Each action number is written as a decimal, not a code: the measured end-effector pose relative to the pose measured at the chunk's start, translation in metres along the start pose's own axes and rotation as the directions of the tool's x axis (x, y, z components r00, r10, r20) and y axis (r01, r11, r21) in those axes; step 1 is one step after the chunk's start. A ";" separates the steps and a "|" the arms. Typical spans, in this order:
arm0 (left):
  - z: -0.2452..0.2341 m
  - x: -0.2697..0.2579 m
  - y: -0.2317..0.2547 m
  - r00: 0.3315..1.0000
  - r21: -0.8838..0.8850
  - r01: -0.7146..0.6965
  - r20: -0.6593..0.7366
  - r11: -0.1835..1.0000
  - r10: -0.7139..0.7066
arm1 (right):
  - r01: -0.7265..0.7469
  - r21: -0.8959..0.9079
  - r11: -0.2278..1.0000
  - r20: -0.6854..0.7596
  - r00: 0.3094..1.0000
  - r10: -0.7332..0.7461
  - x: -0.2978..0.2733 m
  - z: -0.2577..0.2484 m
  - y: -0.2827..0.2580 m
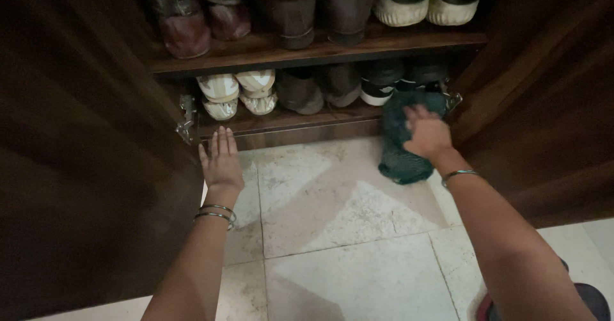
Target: The person sits on the floor and organizes various shoes into a wooden shoe cabinet. They pick up pairs of sneakers, flats, and boots from the floor and place them on the shelves, arranging them neatly.
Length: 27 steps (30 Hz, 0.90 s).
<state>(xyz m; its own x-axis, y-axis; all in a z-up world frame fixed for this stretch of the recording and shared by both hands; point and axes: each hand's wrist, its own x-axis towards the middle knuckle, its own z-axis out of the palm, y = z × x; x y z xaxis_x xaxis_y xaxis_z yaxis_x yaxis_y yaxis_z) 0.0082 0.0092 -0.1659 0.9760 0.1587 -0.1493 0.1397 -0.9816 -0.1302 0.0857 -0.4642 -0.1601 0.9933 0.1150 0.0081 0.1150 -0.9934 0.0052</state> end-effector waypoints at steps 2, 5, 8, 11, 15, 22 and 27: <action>-0.004 -0.001 0.000 1.000 0.013 0.002 0.025 1.000 -0.003 | -0.034 0.023 0.999 -0.079 0.996 0.036 -0.005 0.004 0.009; -0.001 -0.001 0.001 1.000 0.032 -0.007 0.025 0.999 0.006 | -0.185 0.063 0.981 -0.078 0.979 0.190 0.002 0.015 -0.003; 0.008 0.004 -0.002 0.999 0.038 -0.020 -0.028 0.999 0.021 | -0.350 0.208 0.914 -0.064 0.927 0.369 0.017 0.036 -0.039; 0.013 0.005 -0.003 0.998 0.012 -0.022 -0.051 1.000 0.023 | -0.411 0.356 0.840 -0.013 0.896 0.444 0.032 0.060 -0.050; 0.004 0.002 -0.003 1.000 -0.006 -0.017 0.019 1.000 0.017 | -0.363 0.257 0.895 0.416 0.878 0.237 0.059 0.082 -0.038; 0.007 0.002 -0.005 1.000 -0.060 -0.012 0.005 0.998 0.013 | -0.010 0.266 0.964 0.698 0.692 -0.185 0.003 0.028 -0.095; 0.046 0.029 0.000 0.987 -0.141 0.007 -0.159 0.990 -0.029 | 0.207 0.180 0.962 0.681 0.679 -0.274 -0.021 -0.031 -0.115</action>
<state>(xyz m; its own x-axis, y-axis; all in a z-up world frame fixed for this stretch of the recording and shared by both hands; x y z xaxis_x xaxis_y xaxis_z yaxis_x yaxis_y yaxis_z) 0.0284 0.0184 -0.2158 0.9856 0.1684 0.0125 0.1683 -0.9857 0.0085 0.0516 -0.3517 -0.1299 0.6492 0.3475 -0.6766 0.3178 -0.9321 -0.1738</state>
